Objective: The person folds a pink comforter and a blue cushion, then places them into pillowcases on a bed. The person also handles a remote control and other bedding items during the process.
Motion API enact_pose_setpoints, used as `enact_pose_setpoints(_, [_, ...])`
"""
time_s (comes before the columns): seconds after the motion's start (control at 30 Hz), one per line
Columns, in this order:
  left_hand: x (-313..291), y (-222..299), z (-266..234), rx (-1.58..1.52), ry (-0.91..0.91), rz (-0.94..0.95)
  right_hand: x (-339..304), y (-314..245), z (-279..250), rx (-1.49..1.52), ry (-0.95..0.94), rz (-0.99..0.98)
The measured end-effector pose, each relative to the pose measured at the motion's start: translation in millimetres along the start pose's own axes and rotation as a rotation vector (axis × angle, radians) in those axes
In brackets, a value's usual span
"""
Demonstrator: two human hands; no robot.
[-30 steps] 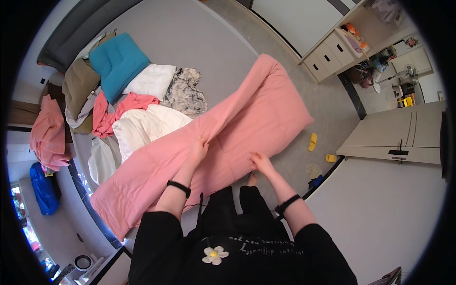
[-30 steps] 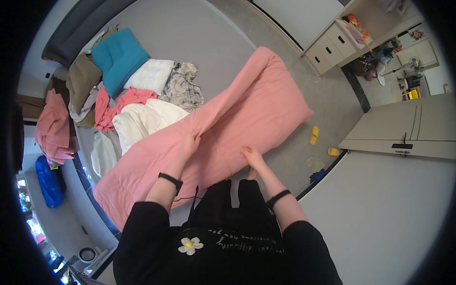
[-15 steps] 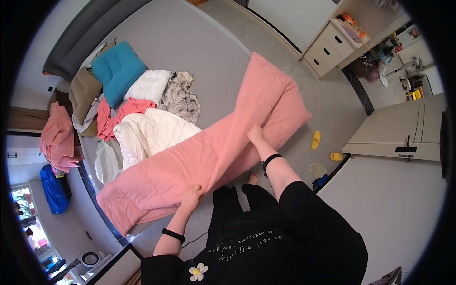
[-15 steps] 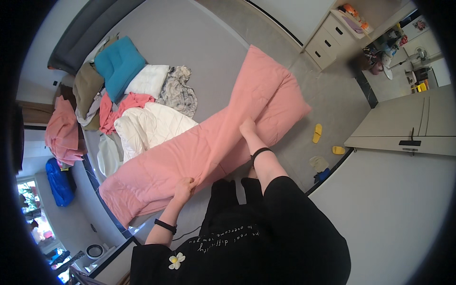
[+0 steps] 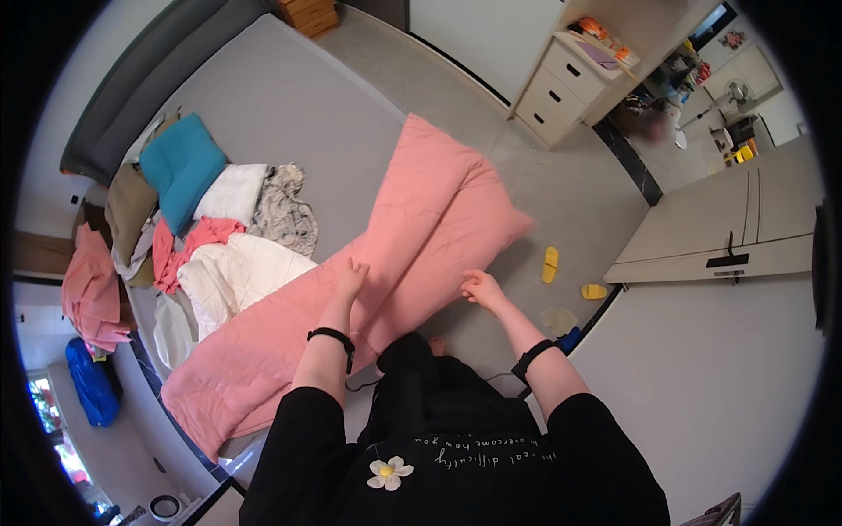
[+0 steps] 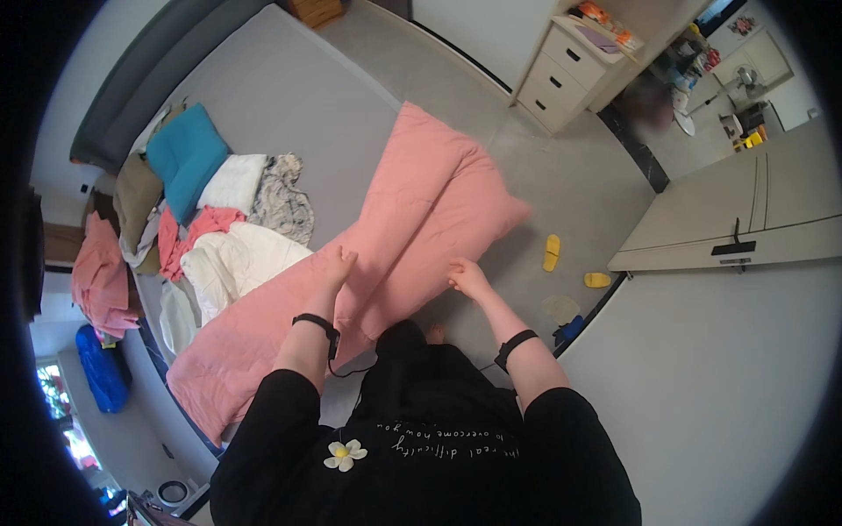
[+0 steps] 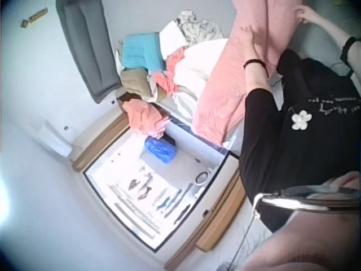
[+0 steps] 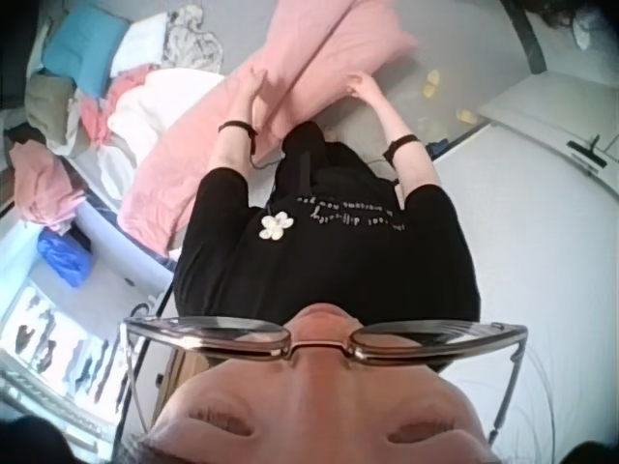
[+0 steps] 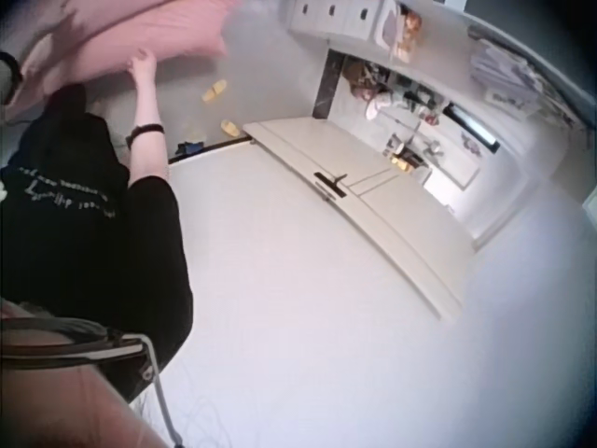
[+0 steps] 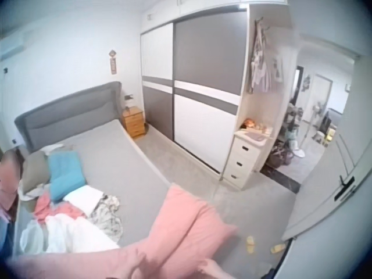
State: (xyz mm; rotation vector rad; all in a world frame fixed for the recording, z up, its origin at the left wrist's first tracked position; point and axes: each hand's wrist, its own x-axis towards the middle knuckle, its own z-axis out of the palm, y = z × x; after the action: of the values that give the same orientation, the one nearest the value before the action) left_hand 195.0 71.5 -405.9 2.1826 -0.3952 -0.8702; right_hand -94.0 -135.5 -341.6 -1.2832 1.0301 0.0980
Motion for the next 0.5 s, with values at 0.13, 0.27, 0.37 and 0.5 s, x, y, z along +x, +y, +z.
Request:
enact_pose_setpoints(0.13, [40, 25, 28, 0.277, -0.035, -0.137, -8, 9, -59, 0.051, 0.083, 0.031])
enact_pose_setpoints(0.27, [70, 43, 46, 0.293, -0.025, -0.170, -4, 16, -98, 0.106, 0.098, 0.075])
enact_pose_setpoints(0.37, [90, 62, 61, 0.122, 0.035, -0.294, 7, 7, -116, 0.119, 0.077, 0.093])
enact_pose_setpoints(0.5, [113, 111, 89, -0.061, -0.134, -0.331, 41, -16, -131, 0.107, 0.011, 0.119])
